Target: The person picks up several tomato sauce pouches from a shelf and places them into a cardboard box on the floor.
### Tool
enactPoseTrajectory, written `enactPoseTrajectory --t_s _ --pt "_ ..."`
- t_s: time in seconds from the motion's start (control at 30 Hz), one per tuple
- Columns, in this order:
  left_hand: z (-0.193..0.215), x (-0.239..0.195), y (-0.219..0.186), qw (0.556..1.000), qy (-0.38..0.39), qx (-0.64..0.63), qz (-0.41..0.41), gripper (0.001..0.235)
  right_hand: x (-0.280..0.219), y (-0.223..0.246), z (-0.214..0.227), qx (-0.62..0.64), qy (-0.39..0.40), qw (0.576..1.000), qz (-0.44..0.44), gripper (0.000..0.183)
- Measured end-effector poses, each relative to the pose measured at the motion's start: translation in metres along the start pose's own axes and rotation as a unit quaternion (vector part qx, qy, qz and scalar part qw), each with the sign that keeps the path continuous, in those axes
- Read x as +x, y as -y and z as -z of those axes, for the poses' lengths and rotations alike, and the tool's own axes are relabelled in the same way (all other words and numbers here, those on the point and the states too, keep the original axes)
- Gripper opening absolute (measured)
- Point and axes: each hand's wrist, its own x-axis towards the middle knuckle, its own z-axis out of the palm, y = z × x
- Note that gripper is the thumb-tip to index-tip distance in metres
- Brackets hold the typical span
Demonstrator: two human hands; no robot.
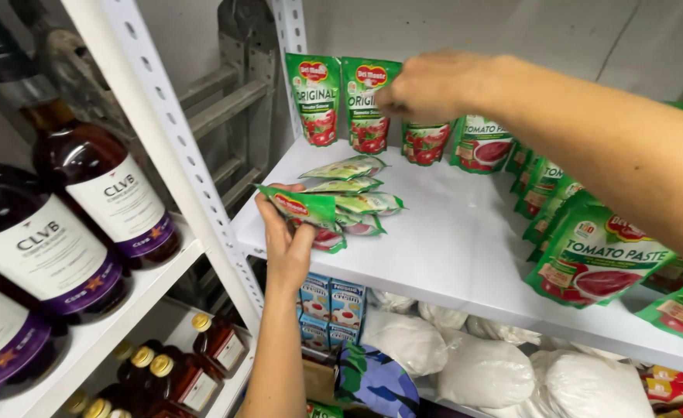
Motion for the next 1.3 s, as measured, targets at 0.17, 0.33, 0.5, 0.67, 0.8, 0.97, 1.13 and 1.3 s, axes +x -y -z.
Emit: enactPoseTrajectory --t_s 0.17,0.33,0.5,0.67,0.8,0.97,1.13,1.3 --pt "-0.001 0.000 -0.002 1.000 0.000 0.005 0.007 0.053 0.013 0.069 0.028 0.234 0.081 0.968 0.033 0.049" --pt "-0.002 -0.001 -0.004 1.000 0.010 0.003 -0.002 0.051 0.059 0.070 -0.036 0.211 0.109 0.969 0.071 0.065" --pt "-0.004 -0.001 -0.011 1.000 0.013 0.026 -0.011 0.052 0.038 0.091 -0.011 0.299 0.223 0.926 -0.052 0.078" --pt "-0.008 -0.004 -0.017 0.998 0.036 0.045 -0.006 0.055 0.052 0.075 -0.032 0.336 0.195 0.920 -0.051 0.080" --pt "-0.008 -0.005 -0.022 0.994 0.065 0.088 -0.002 0.062 0.064 0.060 -0.050 0.311 0.165 0.936 -0.005 0.067" --pt "-0.004 -0.006 -0.019 0.992 0.092 0.089 -0.003 0.067 0.051 0.069 -0.032 0.292 0.162 0.942 -0.003 0.061" --pt "-0.003 -0.006 -0.019 0.990 0.105 0.094 -0.018 0.067 0.041 0.076 -0.016 0.331 0.179 0.926 -0.029 0.063" --pt "-0.004 -0.007 -0.017 0.990 0.103 0.091 -0.019 0.066 0.043 0.081 -0.023 0.119 0.066 0.987 0.080 0.047"
